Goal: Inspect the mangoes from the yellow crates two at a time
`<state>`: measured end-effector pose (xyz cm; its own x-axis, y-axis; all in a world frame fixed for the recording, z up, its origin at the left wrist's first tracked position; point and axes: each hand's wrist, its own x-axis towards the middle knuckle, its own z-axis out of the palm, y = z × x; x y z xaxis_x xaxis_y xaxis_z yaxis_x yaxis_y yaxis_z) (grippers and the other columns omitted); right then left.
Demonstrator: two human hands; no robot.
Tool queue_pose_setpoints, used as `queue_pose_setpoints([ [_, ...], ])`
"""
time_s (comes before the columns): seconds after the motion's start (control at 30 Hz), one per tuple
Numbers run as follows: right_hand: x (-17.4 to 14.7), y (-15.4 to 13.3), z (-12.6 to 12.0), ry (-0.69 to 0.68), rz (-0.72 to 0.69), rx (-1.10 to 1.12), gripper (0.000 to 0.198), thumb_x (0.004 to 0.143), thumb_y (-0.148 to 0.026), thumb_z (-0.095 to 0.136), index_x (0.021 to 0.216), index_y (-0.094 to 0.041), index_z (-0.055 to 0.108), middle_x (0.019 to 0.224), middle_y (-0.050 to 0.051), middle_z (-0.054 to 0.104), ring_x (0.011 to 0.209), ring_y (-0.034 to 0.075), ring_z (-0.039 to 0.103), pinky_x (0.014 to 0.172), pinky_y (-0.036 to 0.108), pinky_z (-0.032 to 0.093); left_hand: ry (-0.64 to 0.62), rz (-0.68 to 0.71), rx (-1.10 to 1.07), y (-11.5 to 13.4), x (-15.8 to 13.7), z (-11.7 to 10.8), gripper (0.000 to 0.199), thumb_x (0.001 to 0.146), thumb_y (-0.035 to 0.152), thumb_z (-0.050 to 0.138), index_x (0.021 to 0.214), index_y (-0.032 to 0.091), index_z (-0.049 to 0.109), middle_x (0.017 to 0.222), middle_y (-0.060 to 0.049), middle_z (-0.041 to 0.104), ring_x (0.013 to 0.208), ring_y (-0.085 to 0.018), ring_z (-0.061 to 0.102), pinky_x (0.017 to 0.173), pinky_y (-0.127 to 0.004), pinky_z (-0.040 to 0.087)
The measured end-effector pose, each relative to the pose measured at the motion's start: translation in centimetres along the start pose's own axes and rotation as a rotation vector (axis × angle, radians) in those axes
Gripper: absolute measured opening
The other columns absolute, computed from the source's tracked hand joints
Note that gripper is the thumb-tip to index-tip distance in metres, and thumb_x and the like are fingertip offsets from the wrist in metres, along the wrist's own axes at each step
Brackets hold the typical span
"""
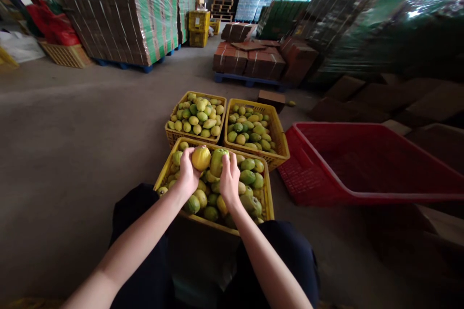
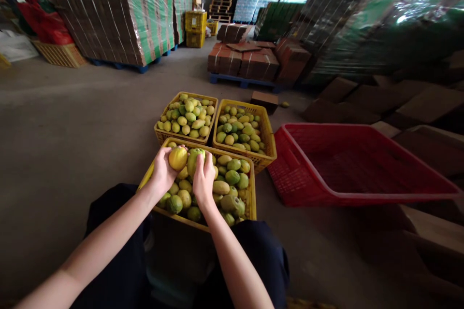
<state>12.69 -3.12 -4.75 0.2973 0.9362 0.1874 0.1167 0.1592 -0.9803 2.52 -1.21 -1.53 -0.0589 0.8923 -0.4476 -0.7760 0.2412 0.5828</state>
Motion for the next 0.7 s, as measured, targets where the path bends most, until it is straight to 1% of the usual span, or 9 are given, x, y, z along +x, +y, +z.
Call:
queue_pose_setpoints([
  [0.1,0.2,0.4,-0.1,0.001,0.027,-0.055,0.035,0.087,-0.051,0.052,0.107,-0.022,0.054,0.097,0.004,0.065,0.091,0.023,0.059,0.088,0.04,0.046,-0.004,-0.033,0.028,-0.1,0.0,0.1,0.019,0.083,0.025,0.046,0.078,0.019,0.063,0.073,-0.004,0.068,0.086,-0.022,0.068,0.076,-0.028,0.053],
  [0.17,0.3,0.7,-0.1,0.012,0.0,-0.081,0.04,0.08,-0.048,0.061,0.11,-0.023,0.053,0.103,0.006,0.065,0.097,0.027,0.059,0.091,0.045,0.046,0.001,-0.021,0.05,-0.2,0.0,0.2,0.017,0.083,0.024,0.047,0.078,0.019,0.062,0.07,-0.003,0.067,0.085,-0.021,0.068,0.075,-0.027,0.053],
  [0.27,0.2,0.7,0.0,0.029,-0.062,-0.094,0.046,0.071,-0.041,0.072,0.111,-0.027,0.053,0.109,0.007,0.065,0.104,0.032,0.058,0.094,0.052,0.044,-0.012,0.015,0.048,-0.2,0.0,0.3,0.015,0.081,0.023,0.048,0.08,0.019,0.063,0.073,-0.002,0.068,0.086,-0.021,0.068,0.075,-0.026,0.054],
  [0.33,0.0,0.5,0.0,0.027,-0.073,-0.074,0.046,0.069,-0.037,0.075,0.11,-0.03,0.054,0.109,0.006,0.066,0.105,0.033,0.058,0.095,0.052,0.043,-0.019,0.035,0.038,-0.2,0.0,0.4,0.015,0.082,0.023,0.049,0.082,0.019,0.064,0.078,-0.003,0.069,0.09,-0.021,0.068,0.075,-0.026,0.054],
  [0.43,0.0,0.1,-0.1,0.011,-0.025,0.014,0.035,0.077,-0.041,0.07,0.106,-0.028,0.057,0.1,0.003,0.066,0.096,0.028,0.059,0.091,0.046,0.044,-0.002,0.048,0.032,0.0,0.0,0.5,0.022,0.085,0.026,0.045,0.082,0.019,0.066,0.082,-0.005,0.071,0.093,-0.021,0.069,0.076,-0.026,0.054],
  [0.53,0.1,-0.2,-0.4,0.019,0.027,0.145,0.026,0.084,-0.047,0.061,0.099,-0.026,0.058,0.09,-0.001,0.064,0.087,0.022,0.058,0.085,0.038,0.045,-0.008,-0.02,0.027,0.1,0.0,0.6,0.027,0.087,0.028,0.043,0.082,0.018,0.067,0.078,-0.006,0.07,0.089,-0.022,0.069,0.073,-0.027,0.054],
  [0.6,0.1,-0.4,-0.5,0.042,0.039,0.232,0.026,0.083,-0.048,0.062,0.095,-0.026,0.058,0.088,-0.003,0.062,0.085,0.018,0.056,0.083,0.033,0.045,-0.001,-0.07,-0.006,0.0,0.0,0.7,0.026,0.088,0.029,0.045,0.081,0.017,0.067,0.074,-0.005,0.069,0.081,-0.02,0.069,0.069,-0.027,0.053],
  [0.7,0.1,-0.3,-0.6,0.028,0.096,0.362,0.027,0.081,-0.049,0.066,0.084,-0.024,0.056,0.08,-0.006,0.057,0.077,0.014,0.052,0.075,0.027,0.045,0.092,-0.057,-0.051,0.1,-0.1,0.9,0.018,0.086,0.027,0.05,0.073,0.02,0.061,0.065,0.001,0.063,0.064,-0.014,0.063,0.06,-0.023,0.049],
])
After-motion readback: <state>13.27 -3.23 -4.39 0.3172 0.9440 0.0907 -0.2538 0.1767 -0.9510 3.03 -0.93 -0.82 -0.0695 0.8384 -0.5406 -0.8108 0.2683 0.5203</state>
